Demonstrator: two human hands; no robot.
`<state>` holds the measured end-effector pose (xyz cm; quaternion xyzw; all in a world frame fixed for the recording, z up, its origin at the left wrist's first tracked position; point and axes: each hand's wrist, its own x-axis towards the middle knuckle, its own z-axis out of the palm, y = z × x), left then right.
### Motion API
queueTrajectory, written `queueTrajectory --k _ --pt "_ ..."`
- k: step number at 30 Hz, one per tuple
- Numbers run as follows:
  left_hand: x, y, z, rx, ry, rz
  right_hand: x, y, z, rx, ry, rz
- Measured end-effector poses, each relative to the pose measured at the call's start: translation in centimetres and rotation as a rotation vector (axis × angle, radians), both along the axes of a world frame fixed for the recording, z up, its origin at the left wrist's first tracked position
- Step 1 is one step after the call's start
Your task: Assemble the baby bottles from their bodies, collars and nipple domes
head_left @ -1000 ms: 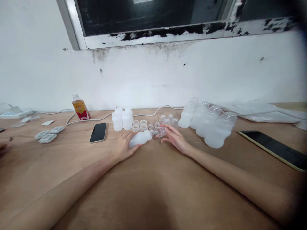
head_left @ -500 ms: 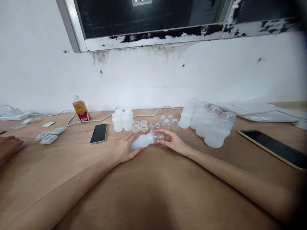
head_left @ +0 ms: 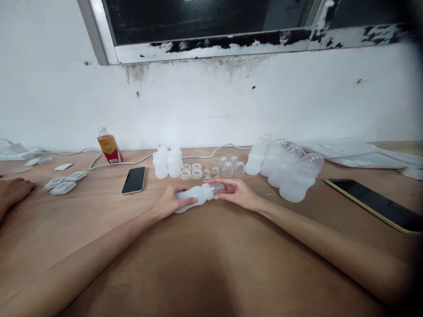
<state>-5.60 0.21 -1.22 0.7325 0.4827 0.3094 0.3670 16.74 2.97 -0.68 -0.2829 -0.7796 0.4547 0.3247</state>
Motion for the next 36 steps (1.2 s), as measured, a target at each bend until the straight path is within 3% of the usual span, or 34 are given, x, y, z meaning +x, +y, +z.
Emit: queueTrajectory --k 4,8,10,13,15,18,23,29,36 --pt "0.3 0.5 -0.2 -0.142 -0.178 -0.073 0.4 -0.3 2.7 0.242 -0.2 -0.019" --pt "1.1 0.9 -1.5 -0.018 -0.308 -0.048 1.4 -1.7 6.9 0.539 -0.467 -0.063" --pt "1.3 1.1 -2.2 0.032 -0.342 0.002 2.4 -2.2 8.7 0.616 -0.597 -0.163" --pt "1.3 1.4 -2.6 0.013 -0.3 0.066 4.7 -1.7 10.3 0.695 -0.798 -0.427" --pt "1.3 1.5 -2.6 -0.009 -0.267 0.076 6.3 -0.5 10.4 0.718 -0.928 -0.571" --pt "1.2 1.5 -2.4 -0.01 -0.247 0.06 7.9 1.4 9.8 0.635 -1.122 -0.709" --pt "1.3 1.5 -2.5 0.001 -0.228 0.049 7.9 2.4 8.9 0.562 -1.308 -0.911" --pt "1.3 1.6 -2.7 -0.018 -0.238 0.034 7.7 2.7 8.0 0.662 -1.284 -0.961" --pt "1.4 1.4 -2.3 -0.018 -0.223 0.037 7.1 2.6 7.8 0.65 -1.249 -0.981"
